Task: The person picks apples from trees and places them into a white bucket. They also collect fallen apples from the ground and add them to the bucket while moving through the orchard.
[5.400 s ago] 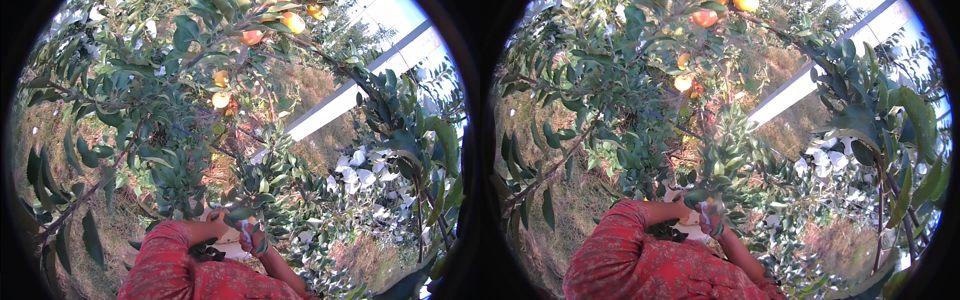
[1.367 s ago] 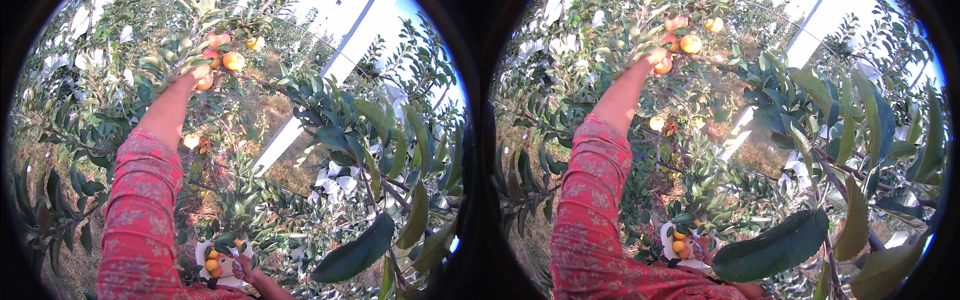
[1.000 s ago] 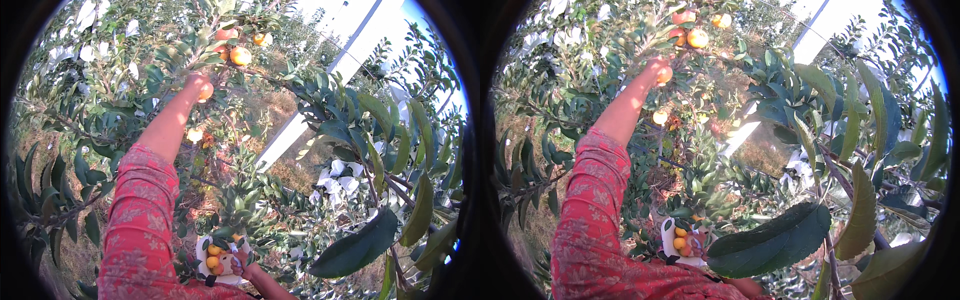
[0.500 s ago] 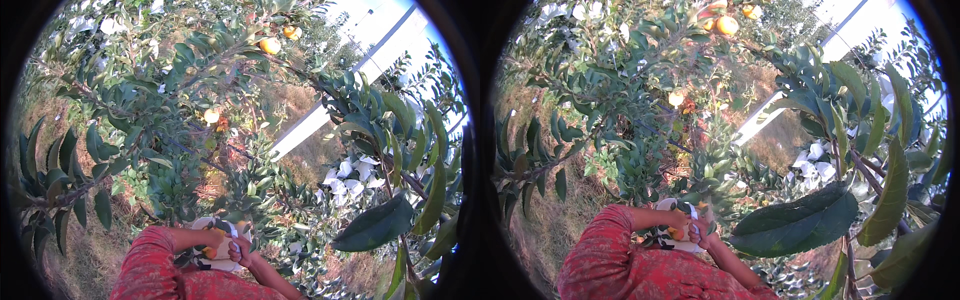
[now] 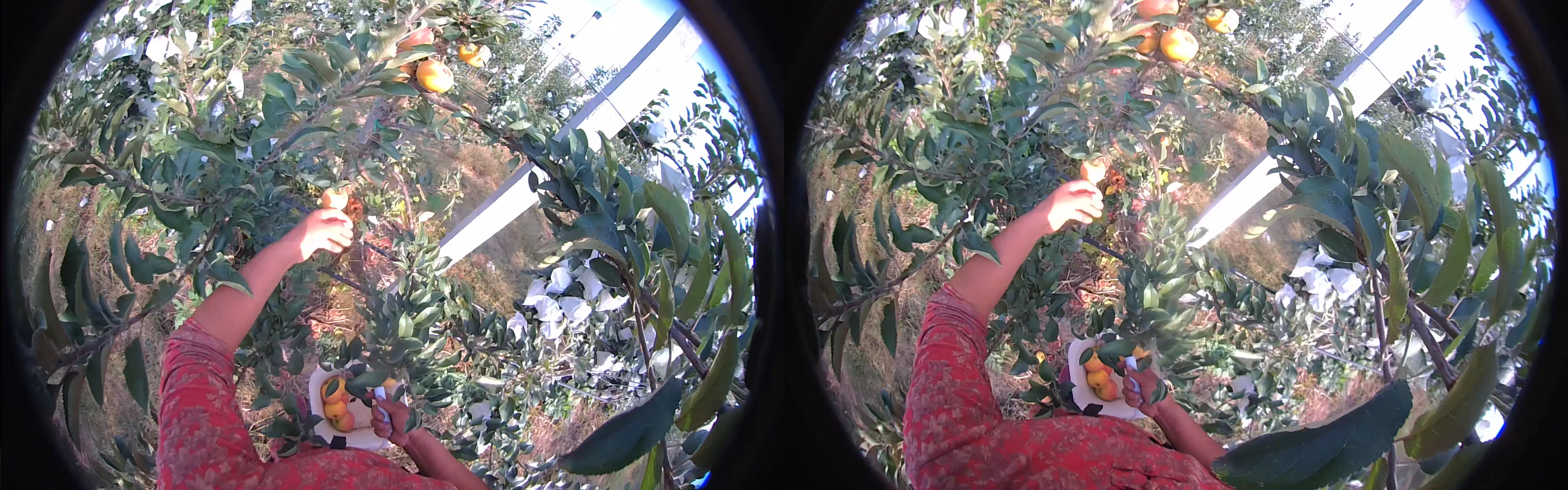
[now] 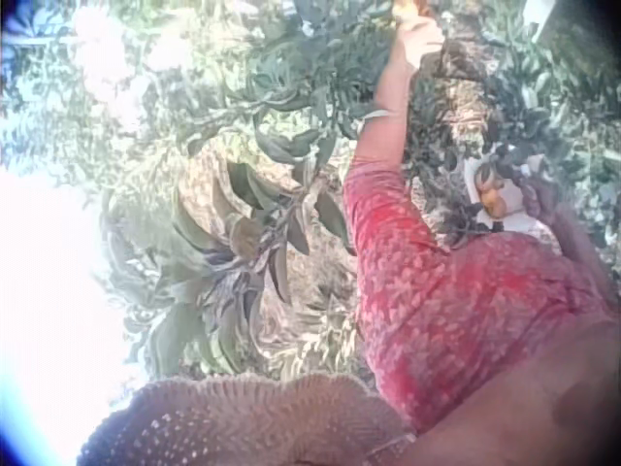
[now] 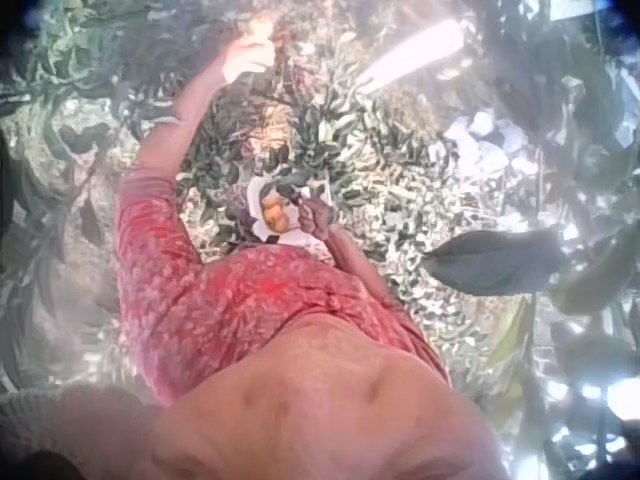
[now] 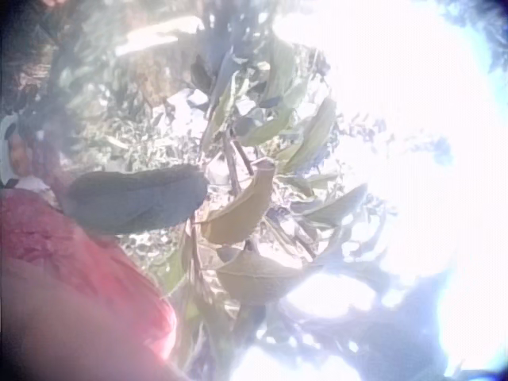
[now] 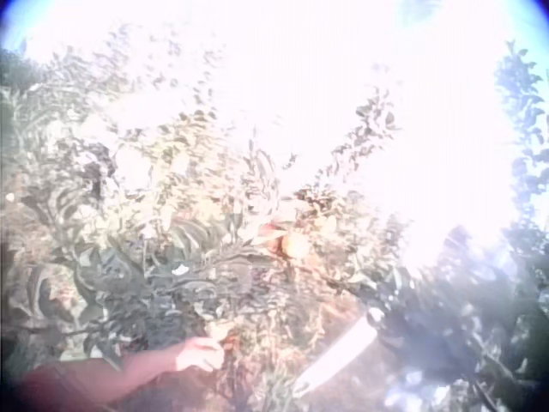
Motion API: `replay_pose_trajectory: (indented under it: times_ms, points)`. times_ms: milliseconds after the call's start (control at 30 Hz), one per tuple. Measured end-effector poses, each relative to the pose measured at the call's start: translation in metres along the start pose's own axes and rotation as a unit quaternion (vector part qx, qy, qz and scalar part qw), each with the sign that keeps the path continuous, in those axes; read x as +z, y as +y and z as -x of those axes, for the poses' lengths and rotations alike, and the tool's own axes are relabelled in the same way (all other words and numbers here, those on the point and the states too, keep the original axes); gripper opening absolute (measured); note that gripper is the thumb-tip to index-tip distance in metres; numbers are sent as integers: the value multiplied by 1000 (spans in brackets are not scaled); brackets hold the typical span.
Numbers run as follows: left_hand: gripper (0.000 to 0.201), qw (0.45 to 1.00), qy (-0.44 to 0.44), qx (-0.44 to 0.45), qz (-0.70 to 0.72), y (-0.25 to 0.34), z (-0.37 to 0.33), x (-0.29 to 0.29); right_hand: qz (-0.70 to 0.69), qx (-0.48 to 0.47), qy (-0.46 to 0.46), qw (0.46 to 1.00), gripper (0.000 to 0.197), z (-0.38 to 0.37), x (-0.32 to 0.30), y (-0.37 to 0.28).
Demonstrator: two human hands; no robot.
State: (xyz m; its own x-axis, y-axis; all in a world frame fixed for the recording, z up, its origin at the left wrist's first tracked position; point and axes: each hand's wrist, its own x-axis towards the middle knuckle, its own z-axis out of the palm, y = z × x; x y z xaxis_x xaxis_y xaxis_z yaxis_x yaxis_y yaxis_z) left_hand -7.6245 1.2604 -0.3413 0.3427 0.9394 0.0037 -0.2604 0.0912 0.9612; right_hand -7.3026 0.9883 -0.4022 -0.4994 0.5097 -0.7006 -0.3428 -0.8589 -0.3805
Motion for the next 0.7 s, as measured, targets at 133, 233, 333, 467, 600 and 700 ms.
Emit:
replay_pose_trajectory:
  times_ms: [133, 233, 333, 467, 600, 700]
  points:
    - [42, 949, 298, -96, -23, -14, -84, -58, -12, -6, 6, 1000, 27, -5, -4, 4]
    - [33, 966, 209, -122, 87, -48, -119, -71, -23, -11, 22, 999, 27, -3, -10, 5]
    - [27, 957, 157, -121, 212, -69, -133, -80, -17, -34, 35, 999, 25, -2, -11, 6]
    - [27, 933, 99, -138, 318, -72, -139, -93, -33, -33, 31, 998, 25, -3, -8, 7]
    - [24, 951, 139, -161, 225, -75, -156, -102, -17, -37, 27, 999, 26, -3, -5, 5]
    - [24, 962, 163, -184, 119, -88, -177, -121, -3, -43, 47, 998, 27, -2, -2, 5]
